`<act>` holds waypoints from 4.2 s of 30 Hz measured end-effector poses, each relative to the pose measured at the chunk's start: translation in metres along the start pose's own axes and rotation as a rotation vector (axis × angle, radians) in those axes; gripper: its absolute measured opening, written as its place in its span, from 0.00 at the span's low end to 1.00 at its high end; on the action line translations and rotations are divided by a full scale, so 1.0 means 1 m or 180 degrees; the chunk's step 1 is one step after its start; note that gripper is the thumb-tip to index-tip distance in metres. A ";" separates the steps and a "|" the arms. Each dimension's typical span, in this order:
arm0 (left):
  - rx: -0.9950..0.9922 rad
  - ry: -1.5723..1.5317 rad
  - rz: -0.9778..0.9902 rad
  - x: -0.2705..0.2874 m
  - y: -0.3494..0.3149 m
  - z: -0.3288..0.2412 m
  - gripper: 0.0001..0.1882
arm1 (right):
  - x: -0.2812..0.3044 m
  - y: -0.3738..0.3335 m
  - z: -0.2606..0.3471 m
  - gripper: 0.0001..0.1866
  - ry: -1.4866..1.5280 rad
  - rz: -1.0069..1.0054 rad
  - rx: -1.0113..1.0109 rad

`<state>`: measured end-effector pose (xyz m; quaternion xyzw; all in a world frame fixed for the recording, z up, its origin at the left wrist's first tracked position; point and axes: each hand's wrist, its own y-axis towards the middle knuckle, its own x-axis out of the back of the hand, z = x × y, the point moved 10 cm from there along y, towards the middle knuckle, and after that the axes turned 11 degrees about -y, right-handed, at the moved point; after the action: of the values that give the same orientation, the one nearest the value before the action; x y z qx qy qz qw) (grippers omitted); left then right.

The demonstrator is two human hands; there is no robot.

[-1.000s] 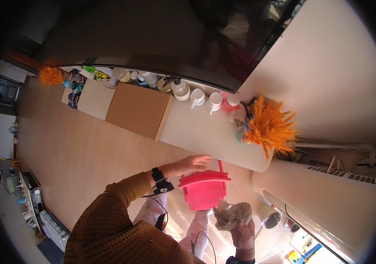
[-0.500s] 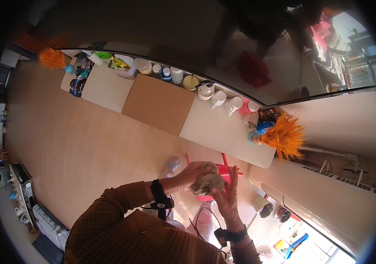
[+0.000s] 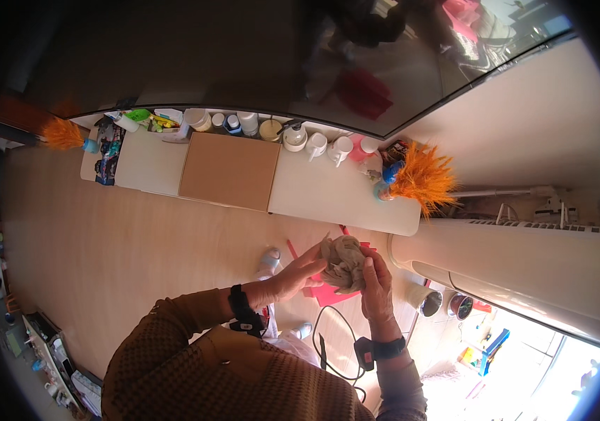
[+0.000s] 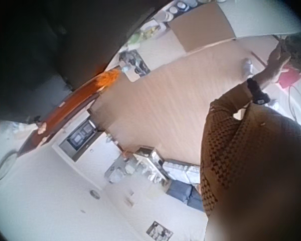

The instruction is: The person wipes a wooden door with a cloth, then moves to a living room and wipes a table and a TV stand. They also wipe two white mugs and a water heater with the cloth and a spray bottle.

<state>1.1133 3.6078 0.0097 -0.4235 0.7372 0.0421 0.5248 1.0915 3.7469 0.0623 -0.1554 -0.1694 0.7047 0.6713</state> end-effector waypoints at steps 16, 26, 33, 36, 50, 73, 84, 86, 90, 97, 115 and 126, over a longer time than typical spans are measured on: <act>0.1265 -0.1142 0.0814 -0.170 -0.014 0.220 0.30 | 0.401 -0.531 -0.352 0.19 0.0290 -0.2369 -0.1507; 0.1247 -0.1618 0.1131 -0.301 0.002 0.324 0.29 | 0.358 -0.773 -0.592 0.11 0.1566 -0.2662 -0.3147; 0.0253 -0.1640 0.1384 -0.396 0.090 0.266 0.32 | 0.360 -0.767 -0.592 0.11 0.1759 -0.2751 -0.2889; -0.0330 -0.1261 0.1684 -0.447 0.140 0.225 0.30 | 0.401 -0.750 -0.577 0.11 0.1656 -0.2883 -0.2746; -0.5795 0.2708 0.1661 -0.825 0.186 -0.021 0.26 | 0.693 -0.625 -0.325 0.12 0.0534 -0.3579 -0.1543; -0.6151 0.3210 0.0990 -0.897 0.139 -0.093 0.30 | 0.758 -0.606 -0.457 0.13 0.0961 -0.3087 -0.1933; -0.6636 0.4248 0.1020 -0.940 0.137 -0.029 0.23 | 0.666 -0.671 -0.559 0.18 0.1469 -0.3183 -0.2474; -0.6945 0.4286 0.0956 -0.909 0.140 -0.002 0.24 | 0.657 -0.696 -0.572 0.19 0.1536 -0.3320 -0.2697; -0.6593 0.4474 0.0721 -0.832 0.174 0.036 0.25 | 0.671 -0.719 -0.575 0.16 0.1325 -0.3349 -0.2750; -0.5491 0.4375 0.0231 -0.663 0.261 0.115 0.25 | 0.741 -0.688 -0.505 0.16 0.0829 -0.3345 -0.2135; -0.7782 0.7218 0.0263 -0.944 0.176 0.276 0.24 | 0.675 -0.754 -0.619 0.16 0.1434 -0.3230 -0.2616; -0.5391 0.8821 0.1718 -0.749 0.291 0.420 0.13 | 0.617 -0.786 -0.676 0.14 0.1803 -0.3122 -0.2959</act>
<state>1.2961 4.4407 0.3176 0.1522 -0.4326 -0.1053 0.8824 2.0647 4.4155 -0.1854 -0.5067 -0.3210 0.1113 0.7924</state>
